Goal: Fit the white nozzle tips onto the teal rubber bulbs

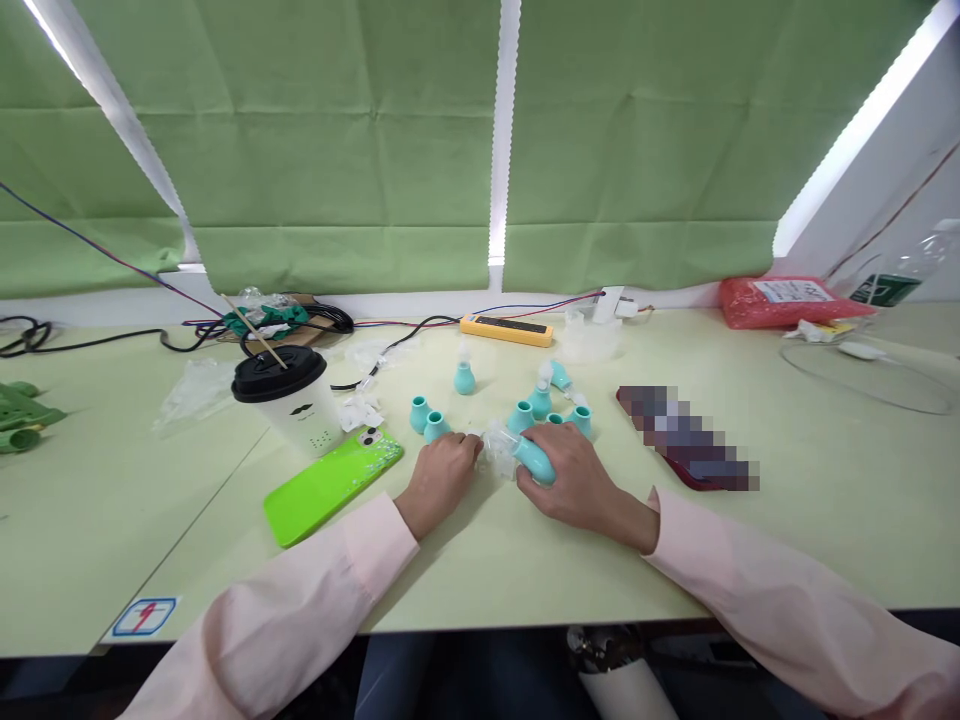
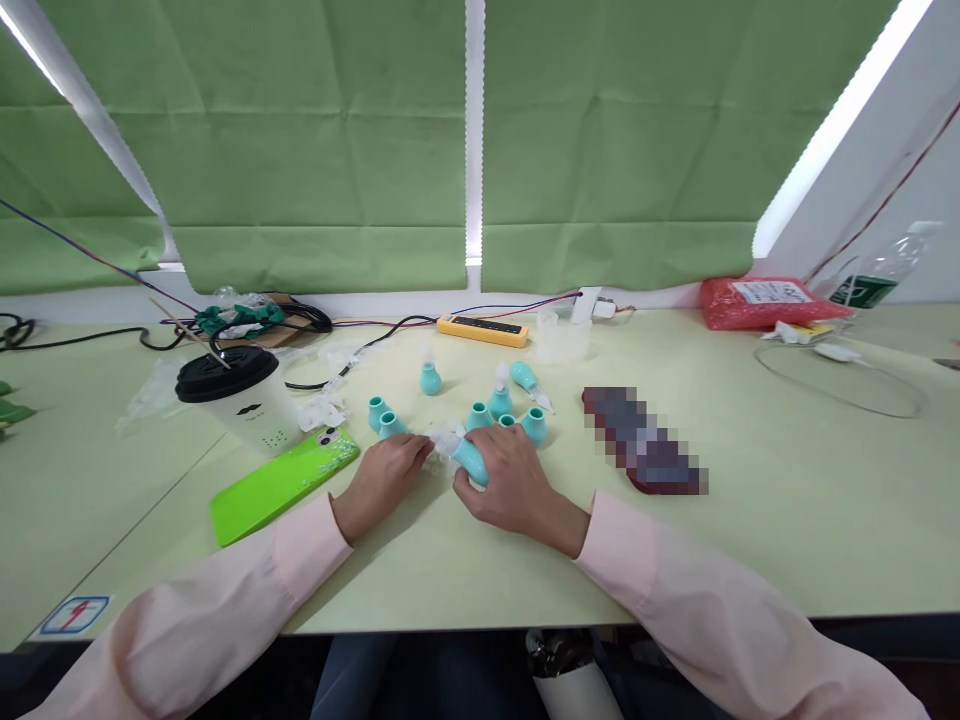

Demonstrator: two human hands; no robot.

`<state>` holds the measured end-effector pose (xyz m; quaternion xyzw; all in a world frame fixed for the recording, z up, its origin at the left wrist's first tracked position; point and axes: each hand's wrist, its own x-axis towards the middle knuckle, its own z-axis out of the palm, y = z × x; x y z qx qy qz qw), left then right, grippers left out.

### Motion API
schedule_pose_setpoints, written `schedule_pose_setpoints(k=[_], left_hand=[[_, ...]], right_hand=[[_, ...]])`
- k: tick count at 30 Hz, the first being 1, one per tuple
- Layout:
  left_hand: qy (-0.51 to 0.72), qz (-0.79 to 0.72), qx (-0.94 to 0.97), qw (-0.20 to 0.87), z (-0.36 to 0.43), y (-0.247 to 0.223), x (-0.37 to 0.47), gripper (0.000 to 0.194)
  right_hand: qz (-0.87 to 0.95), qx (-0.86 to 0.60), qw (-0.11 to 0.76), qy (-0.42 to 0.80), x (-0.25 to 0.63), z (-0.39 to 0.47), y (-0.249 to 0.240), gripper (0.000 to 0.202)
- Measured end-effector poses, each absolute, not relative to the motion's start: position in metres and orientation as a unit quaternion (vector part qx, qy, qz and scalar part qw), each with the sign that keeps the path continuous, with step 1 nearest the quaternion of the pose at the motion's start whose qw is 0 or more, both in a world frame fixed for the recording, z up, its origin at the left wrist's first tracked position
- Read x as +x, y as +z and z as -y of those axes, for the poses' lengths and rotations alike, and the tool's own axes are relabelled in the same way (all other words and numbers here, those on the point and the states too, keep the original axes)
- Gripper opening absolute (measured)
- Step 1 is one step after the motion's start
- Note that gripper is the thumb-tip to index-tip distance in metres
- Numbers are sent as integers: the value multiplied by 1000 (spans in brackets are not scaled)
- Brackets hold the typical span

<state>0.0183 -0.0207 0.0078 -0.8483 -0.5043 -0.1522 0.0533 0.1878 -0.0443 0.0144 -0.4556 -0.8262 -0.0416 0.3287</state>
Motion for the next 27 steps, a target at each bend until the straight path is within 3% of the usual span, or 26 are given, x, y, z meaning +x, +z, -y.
schedule_pose_setpoints(k=[3, 7, 13, 20, 27], left_hand=[[-233, 493, -838, 13, 25, 12, 16, 24], [-345, 438, -809, -188, 33, 21, 16, 28], [-297, 367, -802, -366, 39, 28, 22, 41], [-283, 326, -667, -607, 41, 25, 24, 40], [-245, 301, -570, -724, 35, 28, 21, 39]], right_hand=[[838, -448, 310, -33, 186, 45, 13, 14], [857, -438, 271, -9, 184, 47, 13, 18], [874, -398, 264, 85, 180, 57, 13, 17], [900, -331, 233, 161, 187, 59, 32, 13], [911, -275, 243, 186, 190, 58, 37, 11]])
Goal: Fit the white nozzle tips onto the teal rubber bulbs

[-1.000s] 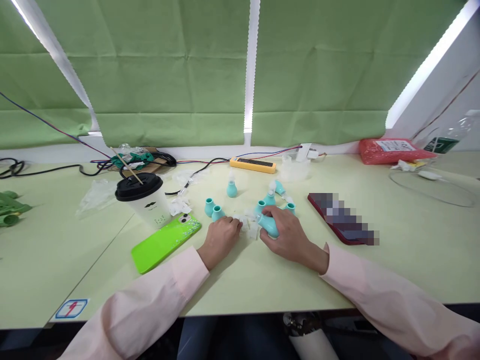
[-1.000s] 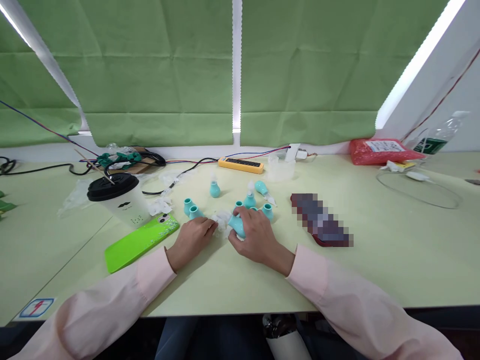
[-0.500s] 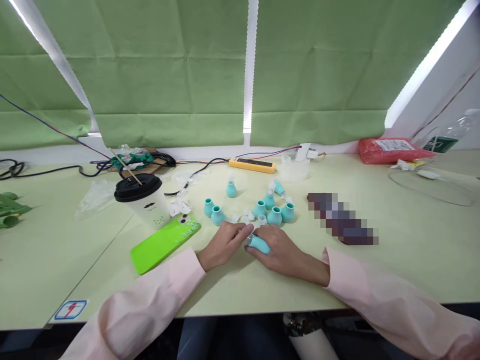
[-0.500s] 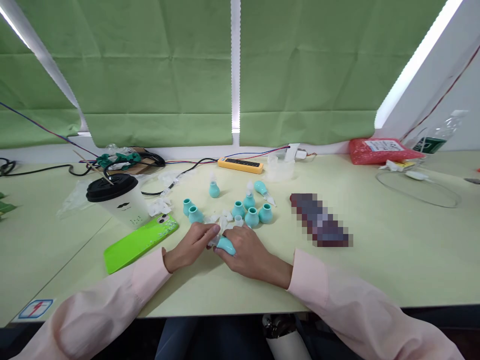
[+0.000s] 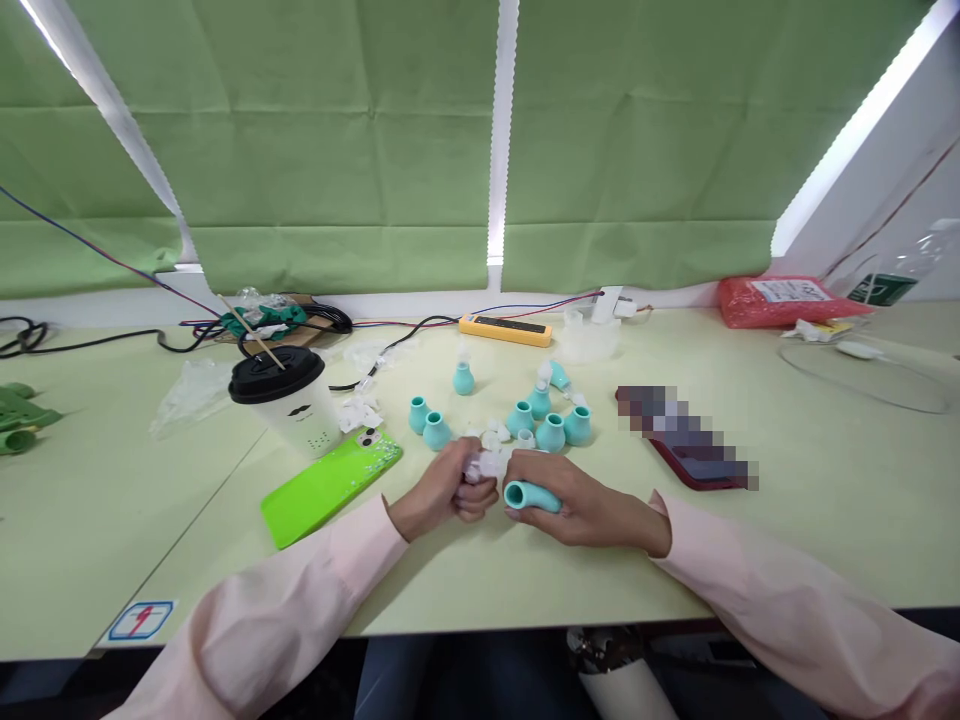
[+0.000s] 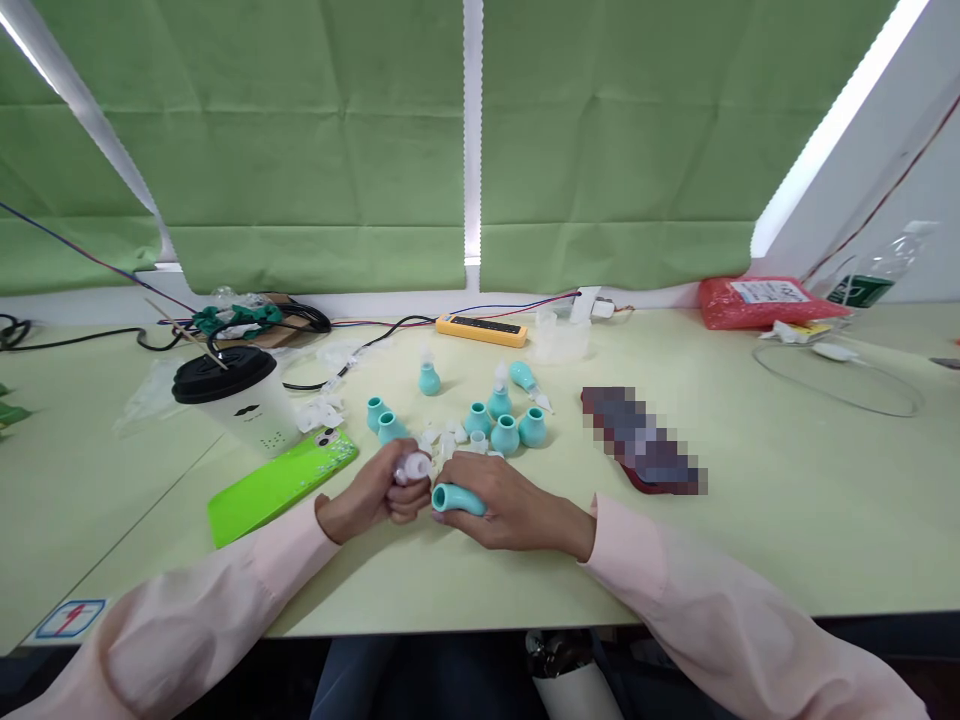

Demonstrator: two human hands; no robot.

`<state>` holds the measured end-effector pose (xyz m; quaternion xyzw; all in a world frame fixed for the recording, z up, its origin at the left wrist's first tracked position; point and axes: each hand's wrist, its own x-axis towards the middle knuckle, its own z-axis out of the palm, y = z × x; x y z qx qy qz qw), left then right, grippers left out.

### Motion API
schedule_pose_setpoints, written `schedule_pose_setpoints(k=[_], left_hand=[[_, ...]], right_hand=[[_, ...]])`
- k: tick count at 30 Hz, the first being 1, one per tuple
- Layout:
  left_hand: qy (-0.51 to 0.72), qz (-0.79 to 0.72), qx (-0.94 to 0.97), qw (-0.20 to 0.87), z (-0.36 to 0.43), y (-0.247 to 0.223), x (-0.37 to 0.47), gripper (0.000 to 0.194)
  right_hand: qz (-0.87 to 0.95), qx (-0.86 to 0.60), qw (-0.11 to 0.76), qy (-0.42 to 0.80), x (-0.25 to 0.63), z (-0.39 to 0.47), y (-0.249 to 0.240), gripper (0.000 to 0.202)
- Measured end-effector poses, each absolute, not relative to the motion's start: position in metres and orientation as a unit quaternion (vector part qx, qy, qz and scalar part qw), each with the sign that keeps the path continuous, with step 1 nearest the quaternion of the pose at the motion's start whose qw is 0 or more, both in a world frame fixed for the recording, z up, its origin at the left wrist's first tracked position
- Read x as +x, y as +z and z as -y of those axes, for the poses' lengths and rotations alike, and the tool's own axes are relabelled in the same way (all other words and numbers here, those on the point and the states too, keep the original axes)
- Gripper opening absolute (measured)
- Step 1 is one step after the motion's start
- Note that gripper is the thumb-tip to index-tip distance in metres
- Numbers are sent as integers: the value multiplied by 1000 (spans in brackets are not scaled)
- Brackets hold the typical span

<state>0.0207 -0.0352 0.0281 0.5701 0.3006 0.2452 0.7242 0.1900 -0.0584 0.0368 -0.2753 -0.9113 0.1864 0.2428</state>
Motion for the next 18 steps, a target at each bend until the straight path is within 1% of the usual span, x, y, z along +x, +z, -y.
schedule_pose_setpoints(k=[2, 3, 4, 6, 8, 10, 12, 14, 18], left_hand=[[279, -311, 606, 677, 32, 31, 18, 40], [304, -325, 642, 624, 30, 31, 16, 40], [322, -343, 688, 553, 29, 31, 15, 39], [316, -378, 788, 369, 27, 28, 15, 36], [255, -387, 867, 185, 25, 22, 15, 33], [187, -373, 907, 62, 23, 16, 15, 31], [145, -354, 924, 9, 22, 12, 15, 29], [129, -345, 930, -13, 20, 10, 14, 25], [113, -360, 925, -46, 20, 10, 13, 19]], right_hand=[[906, -262, 267, 196, 192, 57, 39, 9], [898, -264, 286, 203, 194, 56, 41, 9], [886, -273, 312, 208, 196, 54, 44, 10], [848, -310, 373, 212, 204, 47, 50, 11], [799, -362, 436, 201, 215, 36, 54, 13], [756, -425, 467, 174, 228, 21, 56, 16], [730, -490, 458, 133, 239, 6, 54, 19], [698, -548, 454, 76, 249, -5, 51, 20], [686, -566, 456, 19, 259, -9, 52, 18]])
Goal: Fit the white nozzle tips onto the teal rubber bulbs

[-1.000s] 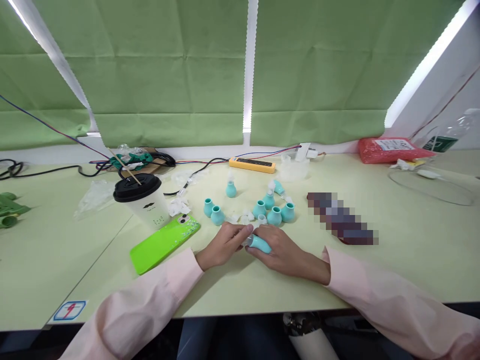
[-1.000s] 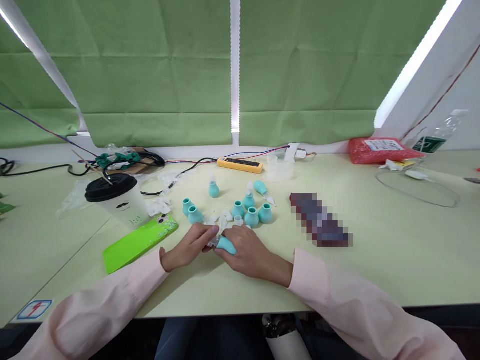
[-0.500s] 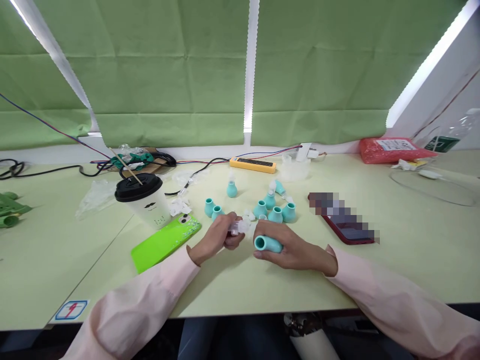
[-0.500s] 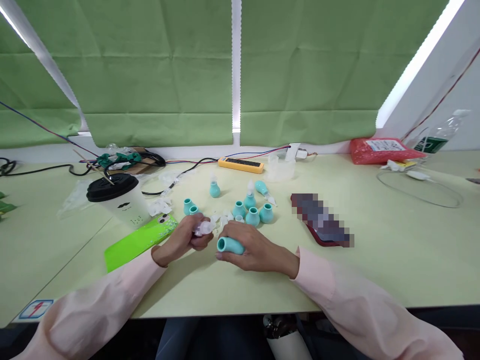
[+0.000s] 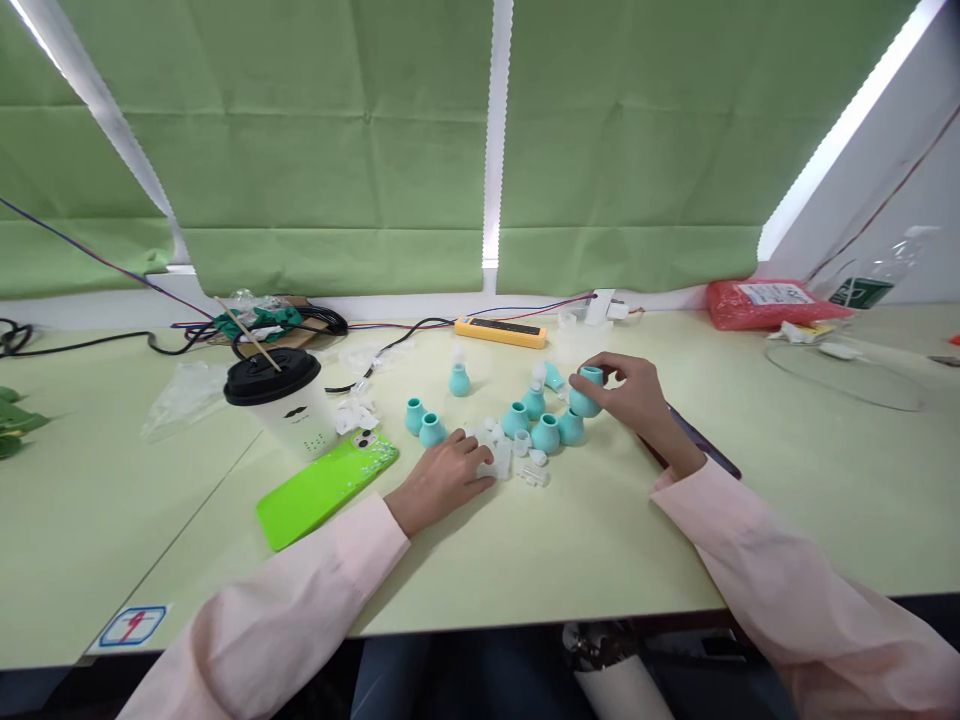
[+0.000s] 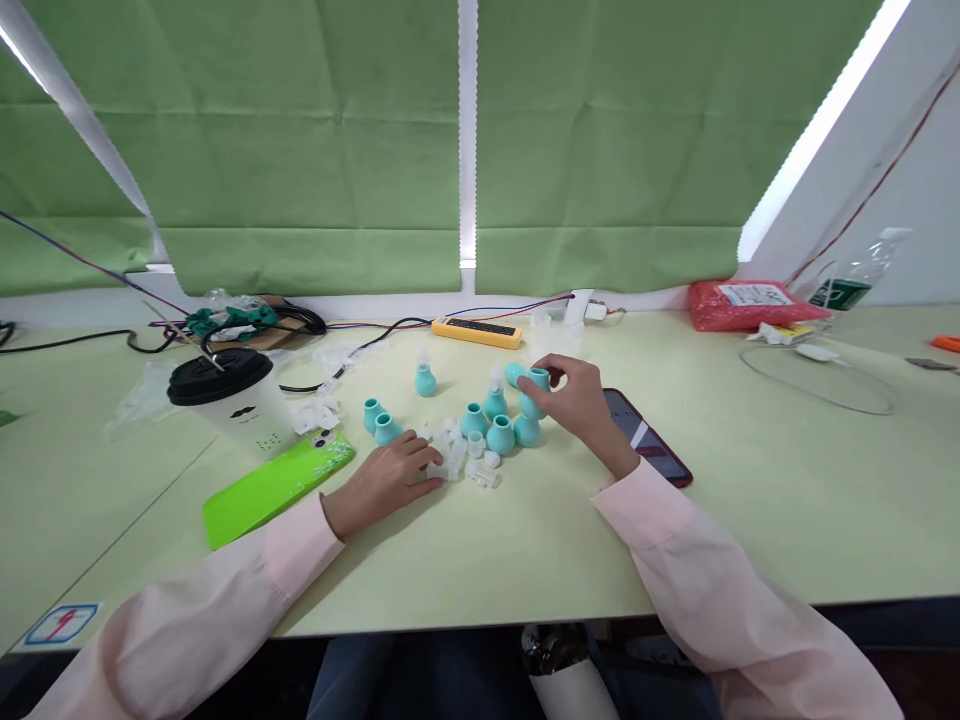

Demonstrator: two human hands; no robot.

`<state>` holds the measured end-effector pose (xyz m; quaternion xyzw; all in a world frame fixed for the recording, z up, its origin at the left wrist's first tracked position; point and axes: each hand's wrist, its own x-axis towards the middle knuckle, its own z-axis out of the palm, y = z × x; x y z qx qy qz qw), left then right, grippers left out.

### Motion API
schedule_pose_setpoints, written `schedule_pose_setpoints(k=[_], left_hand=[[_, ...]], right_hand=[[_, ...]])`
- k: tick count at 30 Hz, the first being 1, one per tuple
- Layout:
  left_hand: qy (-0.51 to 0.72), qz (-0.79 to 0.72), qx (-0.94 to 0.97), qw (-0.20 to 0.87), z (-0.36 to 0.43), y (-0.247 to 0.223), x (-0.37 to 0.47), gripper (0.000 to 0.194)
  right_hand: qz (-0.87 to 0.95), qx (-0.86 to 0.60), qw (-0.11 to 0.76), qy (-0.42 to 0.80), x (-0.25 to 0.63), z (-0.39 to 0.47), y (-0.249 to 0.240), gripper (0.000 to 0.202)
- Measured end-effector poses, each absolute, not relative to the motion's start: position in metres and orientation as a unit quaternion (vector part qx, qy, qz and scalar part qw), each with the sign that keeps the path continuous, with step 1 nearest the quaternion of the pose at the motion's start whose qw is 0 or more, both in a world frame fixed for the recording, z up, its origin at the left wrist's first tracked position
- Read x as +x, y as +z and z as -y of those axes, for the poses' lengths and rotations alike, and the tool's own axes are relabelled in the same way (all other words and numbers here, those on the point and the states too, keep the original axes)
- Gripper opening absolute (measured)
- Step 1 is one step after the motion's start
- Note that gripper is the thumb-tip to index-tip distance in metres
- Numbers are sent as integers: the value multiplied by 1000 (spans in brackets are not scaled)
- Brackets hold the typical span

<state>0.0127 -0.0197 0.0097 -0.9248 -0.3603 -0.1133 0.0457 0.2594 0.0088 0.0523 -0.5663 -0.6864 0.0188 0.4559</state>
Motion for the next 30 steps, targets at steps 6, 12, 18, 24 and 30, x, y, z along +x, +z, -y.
schedule_pose_setpoints(k=[6, 12, 18, 24, 30], left_hand=[[-96, 396, -903, 136, 22, 6, 17, 19], [-111, 404, -898, 135, 23, 3, 19, 23], [-132, 402, -899, 112, 24, 1, 19, 27], [-124, 417, -895, 101, 26, 2, 19, 24], [-125, 417, -894, 102, 27, 4, 19, 24]], right_hand=[[681, -570, 457, -42, 263, -8, 56, 22], [664, -613, 427, 28, 268, -31, 35, 31], [681, -627, 370, 79, 270, -42, 21, 32], [696, -622, 353, 68, 267, -49, 14, 34], [711, -617, 328, 80, 269, -51, 15, 29]])
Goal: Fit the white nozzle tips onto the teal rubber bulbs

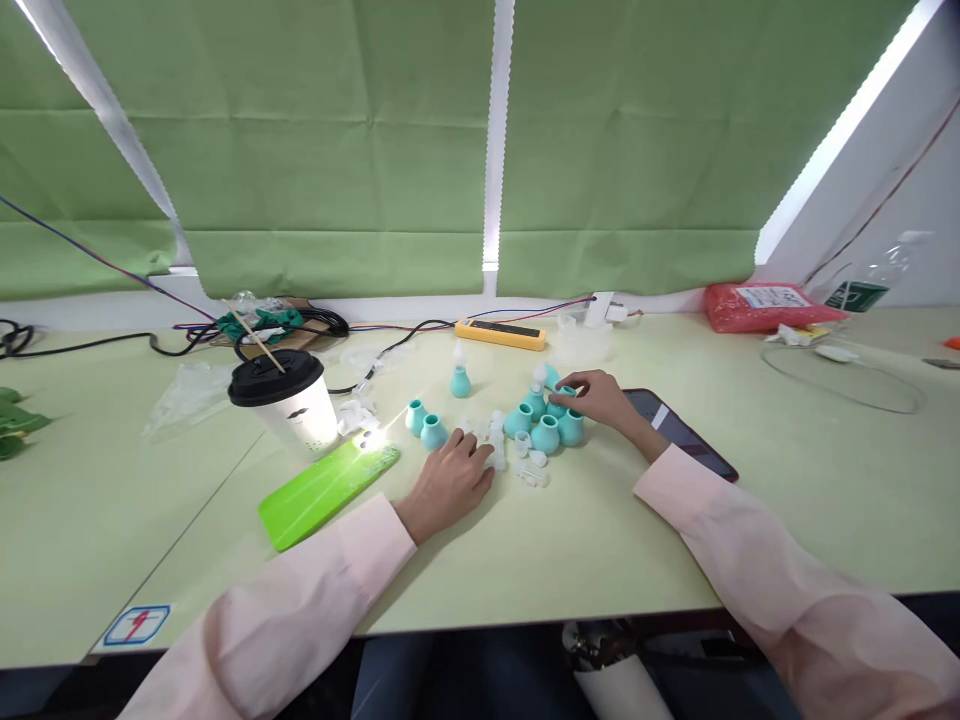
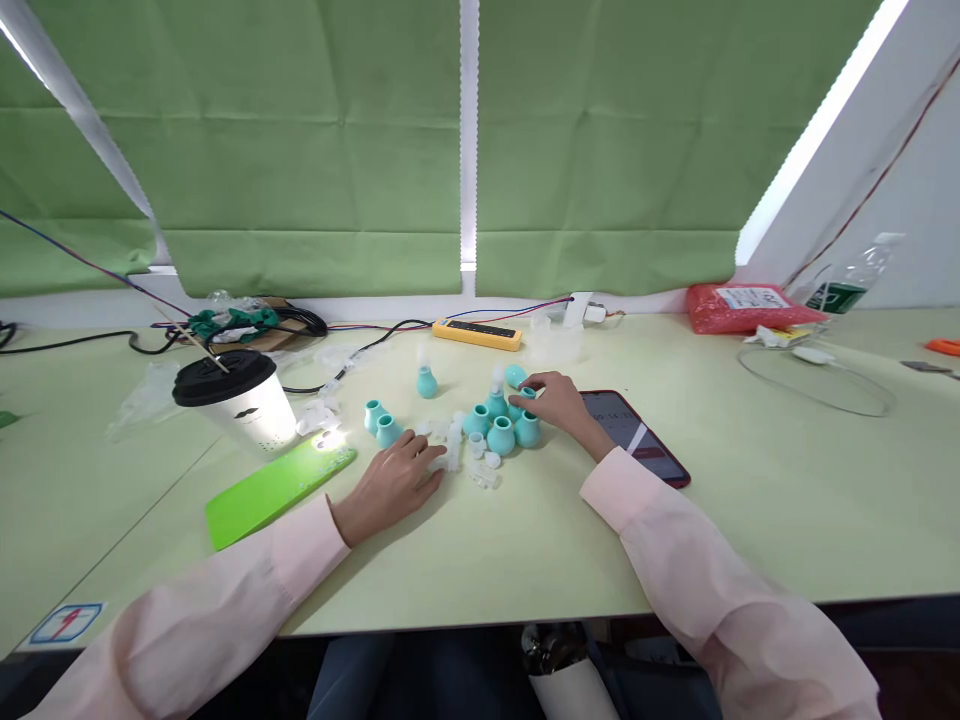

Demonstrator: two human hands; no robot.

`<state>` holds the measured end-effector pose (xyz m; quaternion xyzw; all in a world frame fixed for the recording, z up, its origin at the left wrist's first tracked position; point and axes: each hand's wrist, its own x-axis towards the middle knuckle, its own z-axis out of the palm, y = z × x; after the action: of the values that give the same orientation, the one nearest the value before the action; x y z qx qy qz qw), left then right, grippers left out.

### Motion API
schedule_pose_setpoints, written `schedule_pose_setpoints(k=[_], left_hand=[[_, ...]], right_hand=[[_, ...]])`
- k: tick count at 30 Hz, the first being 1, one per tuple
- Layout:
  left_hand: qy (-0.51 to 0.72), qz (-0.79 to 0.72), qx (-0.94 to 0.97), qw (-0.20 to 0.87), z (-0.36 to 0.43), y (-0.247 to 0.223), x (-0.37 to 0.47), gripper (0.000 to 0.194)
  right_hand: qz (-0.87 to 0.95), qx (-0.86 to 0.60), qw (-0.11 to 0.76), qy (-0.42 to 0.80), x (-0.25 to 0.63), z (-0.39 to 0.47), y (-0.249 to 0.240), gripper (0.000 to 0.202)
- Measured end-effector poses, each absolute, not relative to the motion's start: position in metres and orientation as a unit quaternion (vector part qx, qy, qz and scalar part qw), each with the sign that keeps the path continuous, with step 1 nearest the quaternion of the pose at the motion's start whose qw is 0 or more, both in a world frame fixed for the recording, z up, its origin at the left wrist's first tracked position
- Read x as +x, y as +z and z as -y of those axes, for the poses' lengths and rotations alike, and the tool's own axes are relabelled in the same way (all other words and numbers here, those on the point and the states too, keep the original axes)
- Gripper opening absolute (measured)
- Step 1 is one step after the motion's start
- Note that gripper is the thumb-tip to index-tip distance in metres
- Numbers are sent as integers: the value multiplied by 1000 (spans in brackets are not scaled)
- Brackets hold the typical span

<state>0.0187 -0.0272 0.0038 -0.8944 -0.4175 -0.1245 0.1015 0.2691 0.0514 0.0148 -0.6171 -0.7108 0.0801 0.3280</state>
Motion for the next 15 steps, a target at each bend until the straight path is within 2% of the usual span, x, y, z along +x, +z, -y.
schedule_pose_setpoints(k=[4, 9, 15], left_hand=[[-123, 418, -894, 102, 27, 4, 19, 24], [-122, 418, -895, 98, 27, 4, 20, 22], [-136, 412, -895, 99, 30, 6, 21, 22]], right_hand=[[713, -607, 344, 70, 263, -47, 22, 29], [735, -574, 356, 60, 248, -41, 25, 40], [750, -567, 330, 81, 241, -42, 20, 28]])
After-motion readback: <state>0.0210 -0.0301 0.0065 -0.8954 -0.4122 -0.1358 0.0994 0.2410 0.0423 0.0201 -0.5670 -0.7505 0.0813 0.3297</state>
